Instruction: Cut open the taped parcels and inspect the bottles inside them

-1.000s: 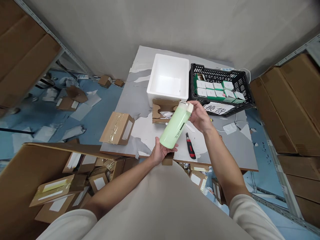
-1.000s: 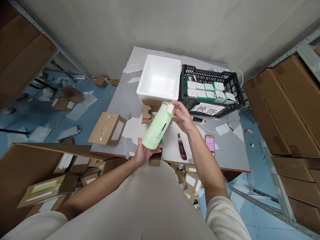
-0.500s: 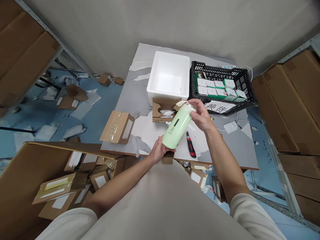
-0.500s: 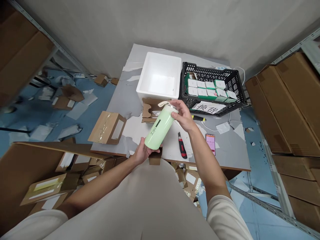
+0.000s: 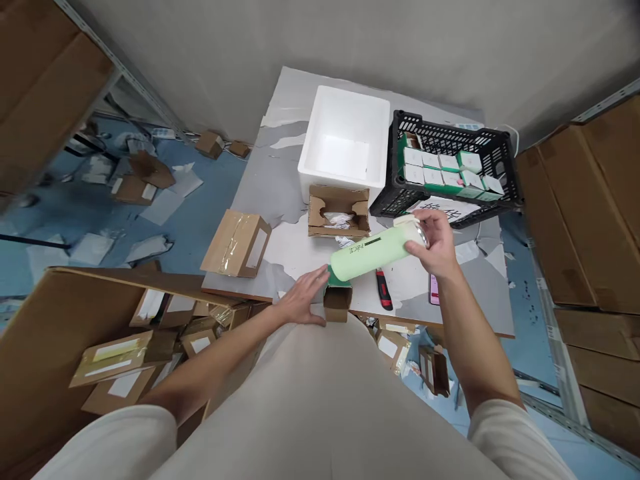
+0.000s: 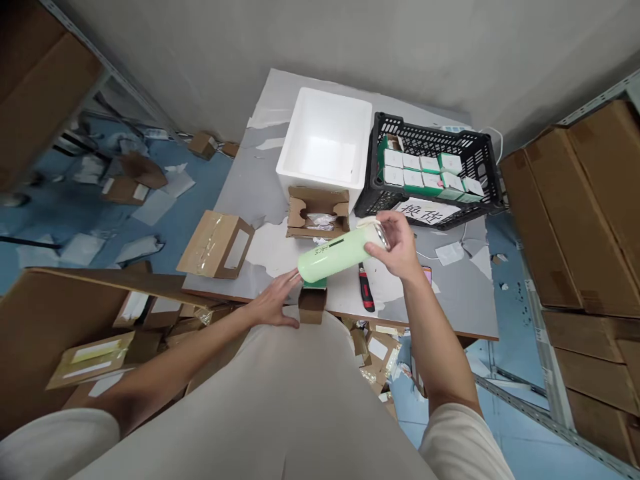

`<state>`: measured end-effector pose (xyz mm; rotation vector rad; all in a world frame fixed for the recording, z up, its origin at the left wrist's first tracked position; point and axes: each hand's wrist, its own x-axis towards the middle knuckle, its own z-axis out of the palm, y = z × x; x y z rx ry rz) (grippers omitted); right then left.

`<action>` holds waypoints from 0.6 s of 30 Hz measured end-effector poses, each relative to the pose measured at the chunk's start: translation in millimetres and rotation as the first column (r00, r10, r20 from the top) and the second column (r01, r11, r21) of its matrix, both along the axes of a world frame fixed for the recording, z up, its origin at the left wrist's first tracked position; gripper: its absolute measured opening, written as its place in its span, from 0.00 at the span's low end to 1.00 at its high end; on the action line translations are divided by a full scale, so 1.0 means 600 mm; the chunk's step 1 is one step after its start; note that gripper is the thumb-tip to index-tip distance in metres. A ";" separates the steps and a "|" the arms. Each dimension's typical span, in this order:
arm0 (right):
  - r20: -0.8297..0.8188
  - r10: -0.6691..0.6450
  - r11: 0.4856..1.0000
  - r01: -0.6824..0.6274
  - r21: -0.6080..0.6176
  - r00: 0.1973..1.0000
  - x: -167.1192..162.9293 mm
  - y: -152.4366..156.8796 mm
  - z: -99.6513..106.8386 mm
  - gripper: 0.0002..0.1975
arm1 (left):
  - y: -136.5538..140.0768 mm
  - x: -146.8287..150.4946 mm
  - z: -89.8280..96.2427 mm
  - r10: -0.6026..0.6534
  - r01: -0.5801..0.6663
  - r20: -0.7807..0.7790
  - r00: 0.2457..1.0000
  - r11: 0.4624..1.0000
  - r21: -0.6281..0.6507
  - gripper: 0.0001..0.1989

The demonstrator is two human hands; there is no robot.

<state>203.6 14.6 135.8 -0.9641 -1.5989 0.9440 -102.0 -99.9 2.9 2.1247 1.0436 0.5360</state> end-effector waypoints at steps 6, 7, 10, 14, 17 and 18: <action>0.118 -0.051 0.976 0.025 0.216 0.992 0.018 -0.053 0.016 0.25 | 0.041 0.069 -0.037 -0.028 0.028 0.008 1.000 0.999 0.044 0.41; 0.155 -0.056 0.970 0.017 0.242 0.986 0.024 -0.063 0.023 0.25 | 0.049 0.072 -0.035 0.001 -0.002 0.035 0.999 1.000 0.028 0.41; 0.309 -0.053 0.961 -0.035 0.274 0.949 0.035 -0.088 0.037 0.27 | 0.065 0.067 -0.031 0.100 -0.096 0.092 0.991 0.995 -0.041 0.47; 0.480 -0.043 0.957 -0.101 0.272 0.876 0.018 -0.097 0.019 0.25 | 0.070 0.055 -0.037 0.140 -0.133 0.120 0.983 0.989 -0.063 0.55; 0.526 -0.003 0.958 -0.149 0.246 0.851 -0.007 -0.087 -0.008 0.22 | 0.071 0.053 -0.044 0.091 -0.096 0.112 0.989 0.995 0.033 0.54; 0.541 0.011 0.956 -0.168 0.241 0.841 -0.016 -0.083 -0.015 0.22 | 0.072 0.053 -0.045 0.070 -0.077 0.103 0.992 0.994 0.073 0.52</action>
